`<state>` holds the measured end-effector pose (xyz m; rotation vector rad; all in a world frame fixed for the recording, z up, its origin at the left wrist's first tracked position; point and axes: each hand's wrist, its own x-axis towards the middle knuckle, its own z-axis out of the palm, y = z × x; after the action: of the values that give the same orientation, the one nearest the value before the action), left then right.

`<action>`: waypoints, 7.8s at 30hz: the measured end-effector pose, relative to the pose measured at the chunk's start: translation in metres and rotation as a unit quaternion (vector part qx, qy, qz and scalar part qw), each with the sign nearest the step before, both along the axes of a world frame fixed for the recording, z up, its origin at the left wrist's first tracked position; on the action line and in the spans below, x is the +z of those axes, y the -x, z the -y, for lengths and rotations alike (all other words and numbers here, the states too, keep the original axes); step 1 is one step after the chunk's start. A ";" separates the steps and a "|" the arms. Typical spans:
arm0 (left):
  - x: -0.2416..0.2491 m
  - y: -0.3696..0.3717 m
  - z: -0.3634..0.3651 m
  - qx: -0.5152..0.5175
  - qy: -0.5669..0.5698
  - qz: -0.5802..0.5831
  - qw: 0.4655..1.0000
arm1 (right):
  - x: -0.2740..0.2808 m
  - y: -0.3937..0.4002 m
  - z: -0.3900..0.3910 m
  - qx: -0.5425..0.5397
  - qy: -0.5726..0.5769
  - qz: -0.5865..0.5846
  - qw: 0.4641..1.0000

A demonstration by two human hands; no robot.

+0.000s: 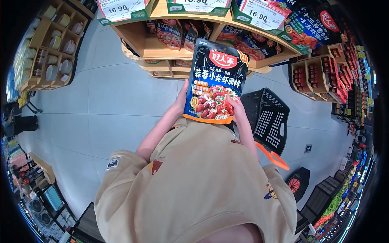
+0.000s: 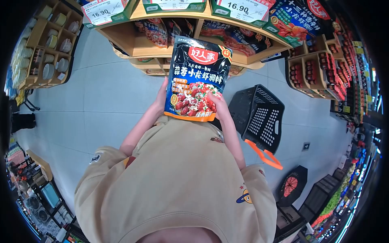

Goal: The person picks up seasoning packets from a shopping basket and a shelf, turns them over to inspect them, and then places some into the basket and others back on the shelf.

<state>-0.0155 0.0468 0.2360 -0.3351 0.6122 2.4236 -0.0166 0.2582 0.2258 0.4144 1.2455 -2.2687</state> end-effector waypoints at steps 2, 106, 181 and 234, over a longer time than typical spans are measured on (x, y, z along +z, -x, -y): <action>0.005 -0.002 0.000 -0.003 0.015 0.003 1.000 | 0.001 -0.001 -0.001 0.005 -0.002 0.001 1.000; -0.023 -0.093 0.039 0.428 0.013 -0.007 0.904 | 0.015 0.116 -0.048 -0.033 -0.014 -0.098 0.995; 0.000 0.008 -0.061 0.301 0.126 0.036 0.945 | 0.126 0.043 0.006 0.271 -0.152 -0.326 0.893; 0.016 -0.040 -0.049 0.376 -0.032 -0.076 0.923 | 0.038 0.045 -0.015 0.260 -0.103 -0.027 0.960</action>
<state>0.0244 0.0959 0.2518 -0.4111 0.5289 3.2256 -0.0617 0.2730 0.2640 0.0781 1.4264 -1.7224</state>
